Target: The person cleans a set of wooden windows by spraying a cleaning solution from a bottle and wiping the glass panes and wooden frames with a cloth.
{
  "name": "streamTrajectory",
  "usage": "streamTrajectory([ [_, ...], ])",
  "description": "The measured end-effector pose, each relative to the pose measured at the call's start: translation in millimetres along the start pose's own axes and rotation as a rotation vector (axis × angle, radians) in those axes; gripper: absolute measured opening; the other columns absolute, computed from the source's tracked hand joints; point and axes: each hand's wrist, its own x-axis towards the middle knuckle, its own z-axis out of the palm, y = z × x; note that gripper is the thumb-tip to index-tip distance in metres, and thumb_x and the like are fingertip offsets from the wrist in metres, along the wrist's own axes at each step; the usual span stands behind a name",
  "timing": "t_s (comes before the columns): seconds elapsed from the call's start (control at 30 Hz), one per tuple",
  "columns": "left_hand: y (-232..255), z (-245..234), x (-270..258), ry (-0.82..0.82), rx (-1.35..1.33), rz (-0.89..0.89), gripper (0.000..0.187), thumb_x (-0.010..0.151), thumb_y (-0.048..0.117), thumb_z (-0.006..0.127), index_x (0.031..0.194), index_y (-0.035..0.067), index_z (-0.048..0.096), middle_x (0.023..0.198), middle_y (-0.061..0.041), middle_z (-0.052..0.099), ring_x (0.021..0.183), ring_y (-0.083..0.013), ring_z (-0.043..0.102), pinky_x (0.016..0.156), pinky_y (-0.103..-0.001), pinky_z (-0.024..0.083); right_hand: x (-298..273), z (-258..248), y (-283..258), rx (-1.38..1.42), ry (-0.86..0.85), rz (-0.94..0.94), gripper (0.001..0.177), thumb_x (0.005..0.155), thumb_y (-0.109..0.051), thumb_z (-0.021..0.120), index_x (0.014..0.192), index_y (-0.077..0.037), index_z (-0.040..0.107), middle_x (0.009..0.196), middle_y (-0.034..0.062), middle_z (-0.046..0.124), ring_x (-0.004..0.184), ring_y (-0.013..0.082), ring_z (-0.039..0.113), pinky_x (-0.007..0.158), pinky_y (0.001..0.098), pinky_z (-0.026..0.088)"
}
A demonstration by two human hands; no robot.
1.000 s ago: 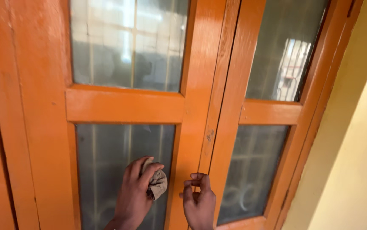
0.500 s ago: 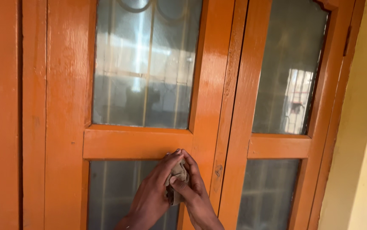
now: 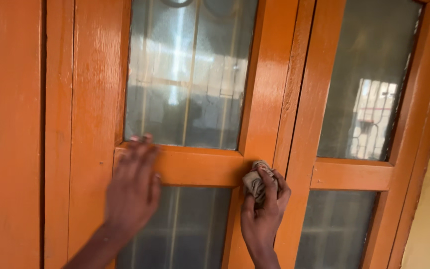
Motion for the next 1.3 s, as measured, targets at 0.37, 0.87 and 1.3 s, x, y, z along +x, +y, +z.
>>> streamTrajectory([
  [0.37,-61,23,-39,0.006,0.152,-0.036,0.059,0.099,0.023,0.048,0.152,-0.002,0.042,0.163,-0.019,0.035,0.153,-0.0344,0.03,0.123,-0.053,0.028,-44,38,55,-0.345,0.058,-0.277,0.053,0.093,-0.024,0.072,0.142,-0.013,0.057,0.159,0.0252,0.032,0.148,0.05,0.031,0.117,0.0633,0.032],
  [0.87,-72,36,-50,0.069,0.183,0.041,0.056,0.109,0.023,0.039,0.159,-0.002,0.043,0.168,-0.018,0.036,0.158,-0.0343,0.031,0.127,-0.055,0.028,-3,52,49,-0.365,0.132,-0.427,0.05,0.108,-0.027,0.071,0.153,-0.015,0.055,0.164,0.0212,0.038,0.149,0.046,0.039,0.125,0.0607,0.034],
  [1.3,-71,37,-51,0.094,0.143,0.034,0.057,0.109,0.023,0.036,0.16,-0.001,0.041,0.169,-0.017,0.036,0.158,-0.0313,0.029,0.128,-0.052,0.024,-96,44,87,-0.414,0.147,-0.296,0.049,0.101,-0.02,0.063,0.148,-0.011,0.053,0.161,0.0258,0.033,0.147,0.0471,0.033,0.12,0.0591,0.03],
])
